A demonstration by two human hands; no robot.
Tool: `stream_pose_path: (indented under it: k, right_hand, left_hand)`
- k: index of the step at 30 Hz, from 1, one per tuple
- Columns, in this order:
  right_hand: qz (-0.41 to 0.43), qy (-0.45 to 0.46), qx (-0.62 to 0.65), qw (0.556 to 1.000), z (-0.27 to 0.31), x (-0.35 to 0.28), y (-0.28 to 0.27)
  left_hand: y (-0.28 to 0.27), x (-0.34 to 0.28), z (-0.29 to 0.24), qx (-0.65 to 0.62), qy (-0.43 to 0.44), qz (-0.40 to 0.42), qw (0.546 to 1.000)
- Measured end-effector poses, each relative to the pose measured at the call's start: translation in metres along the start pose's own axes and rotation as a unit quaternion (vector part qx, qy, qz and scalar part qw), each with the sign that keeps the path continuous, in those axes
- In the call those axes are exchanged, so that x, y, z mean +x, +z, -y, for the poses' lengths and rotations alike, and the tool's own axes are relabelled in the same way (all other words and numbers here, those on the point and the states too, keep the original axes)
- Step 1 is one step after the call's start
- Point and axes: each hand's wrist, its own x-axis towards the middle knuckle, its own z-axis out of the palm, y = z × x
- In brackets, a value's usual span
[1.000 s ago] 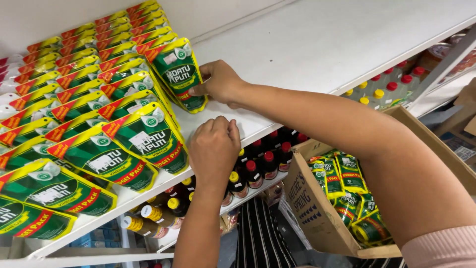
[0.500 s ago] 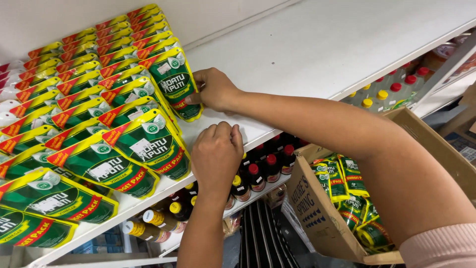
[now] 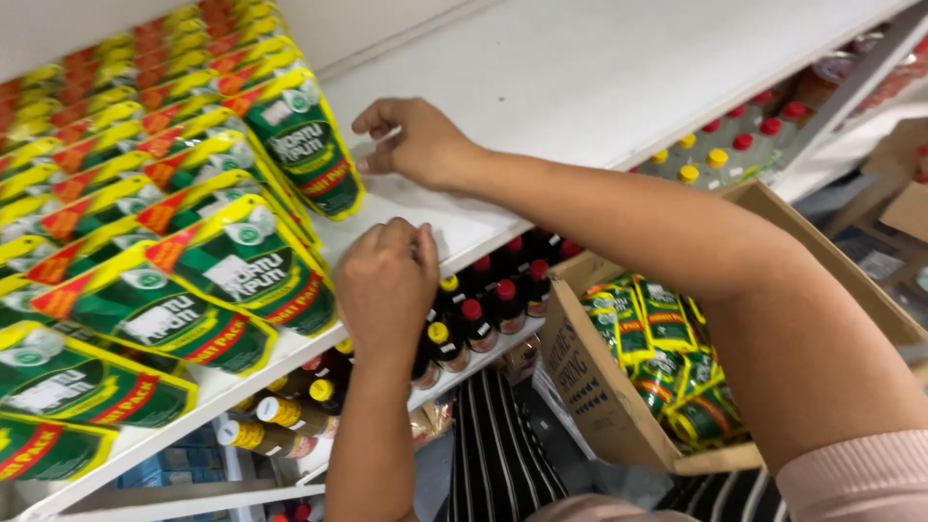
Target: Restocking condiment pouches from a box onto a grocery store shelf.
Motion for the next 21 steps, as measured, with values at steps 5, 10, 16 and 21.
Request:
stream_pose_path:
  k: [5, 10, 16, 21]
  right_hand:
    - [-0.056, -0.074, -0.037, 0.995, 0.014, -0.074, -0.071]
    - [-0.057, -0.105, -0.09, 0.989, 0.023, -0.177, -0.136]
    - [-0.032, -0.054, -0.051, 0.997, -0.035, -0.28, -0.189]
    - [-0.13, 0.052, -0.068, 0.988, -0.115, -0.332, -0.216]
  left_hand:
    - [0.0, -0.003, -0.003, -0.021, 0.005, 0.003, 1.0]
    - [0.007, -0.008, -0.028, -0.107, 0.03, -0.065, 0.992]
    - [0.061, -0.017, -0.13, -0.373, 0.086, 0.09, 0.919]
    - [0.165, -0.037, -0.197, -0.424, 0.055, 0.278, 0.86]
